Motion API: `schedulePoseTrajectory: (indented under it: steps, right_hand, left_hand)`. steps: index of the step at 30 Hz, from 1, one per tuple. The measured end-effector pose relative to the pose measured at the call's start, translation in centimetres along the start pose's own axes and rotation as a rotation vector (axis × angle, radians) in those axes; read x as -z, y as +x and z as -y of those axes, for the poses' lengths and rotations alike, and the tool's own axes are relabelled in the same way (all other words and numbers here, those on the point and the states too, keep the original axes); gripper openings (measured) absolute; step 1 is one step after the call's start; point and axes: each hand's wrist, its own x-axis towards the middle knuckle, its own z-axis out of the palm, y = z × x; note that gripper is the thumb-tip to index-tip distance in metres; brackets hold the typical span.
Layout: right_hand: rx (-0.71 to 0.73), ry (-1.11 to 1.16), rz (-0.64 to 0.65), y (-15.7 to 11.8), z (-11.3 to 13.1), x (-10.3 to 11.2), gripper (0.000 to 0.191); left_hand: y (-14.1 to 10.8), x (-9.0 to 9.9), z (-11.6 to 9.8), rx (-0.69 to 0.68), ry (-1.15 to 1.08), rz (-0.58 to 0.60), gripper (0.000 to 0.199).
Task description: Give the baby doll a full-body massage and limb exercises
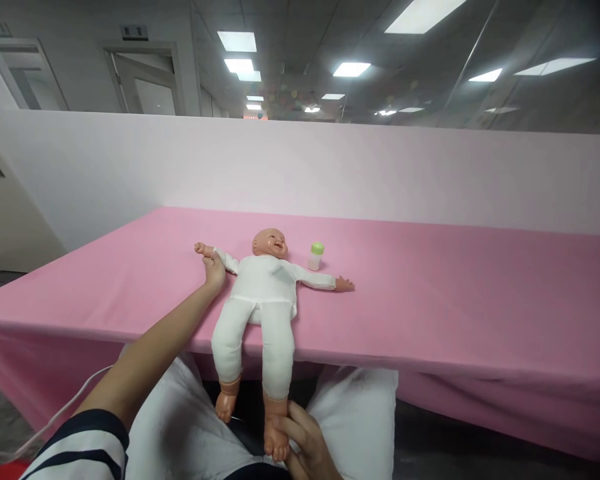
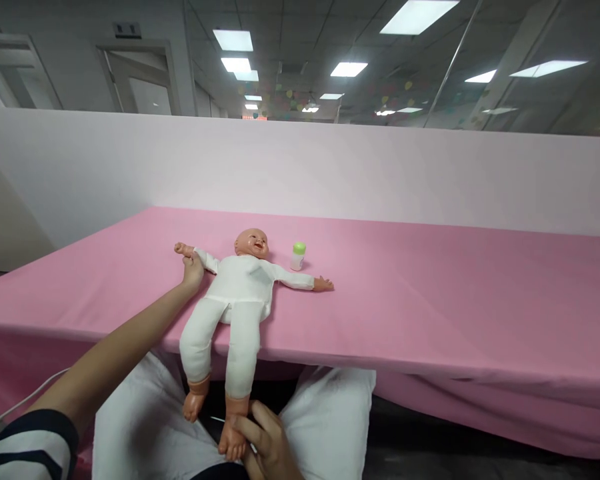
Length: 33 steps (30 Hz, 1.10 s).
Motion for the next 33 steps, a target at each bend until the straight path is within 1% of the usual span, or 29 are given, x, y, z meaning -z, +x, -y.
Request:
schedulePoseTrajectory:
  steps: [2,3,4,6,8,9,11,13,15,16,17,18,21,24,27,30,33]
  right_hand:
    - [-0.042,0.007,-0.007,-1.1,-0.7,-0.7,0.048]
    - [-0.057,0.017,-0.015,-1.1,-0.8,-0.9,0.051]
    - [-0.068,0.033,-0.020,-0.9,-0.7,-1.0,0.054]
    - [-0.070,0.081,-0.015,0.2,-0.2,-0.8,0.057]
    - [-0.059,0.132,-0.010,2.0,0.5,0.0,0.058]
    - [-0.065,0.145,-0.010,3.0,0.8,0.6,0.057]
    - [-0.068,0.126,-0.044,5.1,1.1,1.9,0.051]
    - [-0.097,0.085,-0.123,7.2,1.1,3.1,0.041]
    - [-0.178,0.082,-0.222,9.4,0.9,4.0,0.039]
    - [-0.218,0.102,-0.256,10.6,0.8,4.3,0.041]
    - [-0.252,0.134,-0.259,11.8,0.8,4.5,0.043]
    - [-0.290,0.166,-0.228,13.2,0.7,4.6,0.044]
    - [-0.327,0.279,-0.121,16.9,0.6,4.3,0.044]
    - [-0.344,0.402,-0.057,19.4,0.6,3.7,0.042]
    - [-0.389,0.506,-0.009,20.1,0.8,3.7,0.041]
    - [-0.436,0.616,0.052,19.1,1.3,4.5,0.045]
    - [-0.482,0.714,0.101,16.9,2.0,5.6,0.050]
  left_hand:
    - [0.1,0.0,0.0,0.094,-0.002,-0.075,0.055]
    - [0.0,0.0,-0.1,0.127,0.002,-0.100,0.055]
    - [-0.1,0.0,-0.2,0.130,0.008,-0.102,0.054]
    - [-0.6,-0.1,-0.6,0.075,0.000,-0.087,0.055]
    - [-1.4,-0.1,-1.0,-0.039,-0.049,-0.081,0.055]
    - [-1.8,-0.1,-1.2,-0.123,-0.076,-0.070,0.055]
    - [-2.7,-0.1,-1.7,-0.327,-0.103,-0.012,0.055]
    - [-3.5,-0.1,-2.1,-0.525,-0.085,0.081,0.053]
    - [-4.0,-0.1,-2.4,-0.670,-0.051,0.170,0.050]
    - [-4.1,-0.1,-2.5,-0.720,-0.031,0.203,0.050]
    - [-4.1,-0.1,-2.5,-0.758,-0.006,0.231,0.049]
    - [-4.1,0.0,-2.5,-0.789,0.026,0.257,0.048]
    - [-3.9,0.2,-2.4,-0.856,0.131,0.326,0.047]
    - [-3.7,0.4,-2.4,-0.887,0.171,0.354,0.051]
    - [-3.7,0.4,-2.4,-0.860,0.164,0.355,0.053]
    - [-3.5,0.2,-2.2,-0.797,0.087,0.330,0.051]
    - [-2.9,-0.1,-2.0,-0.674,-0.052,0.242,0.052]
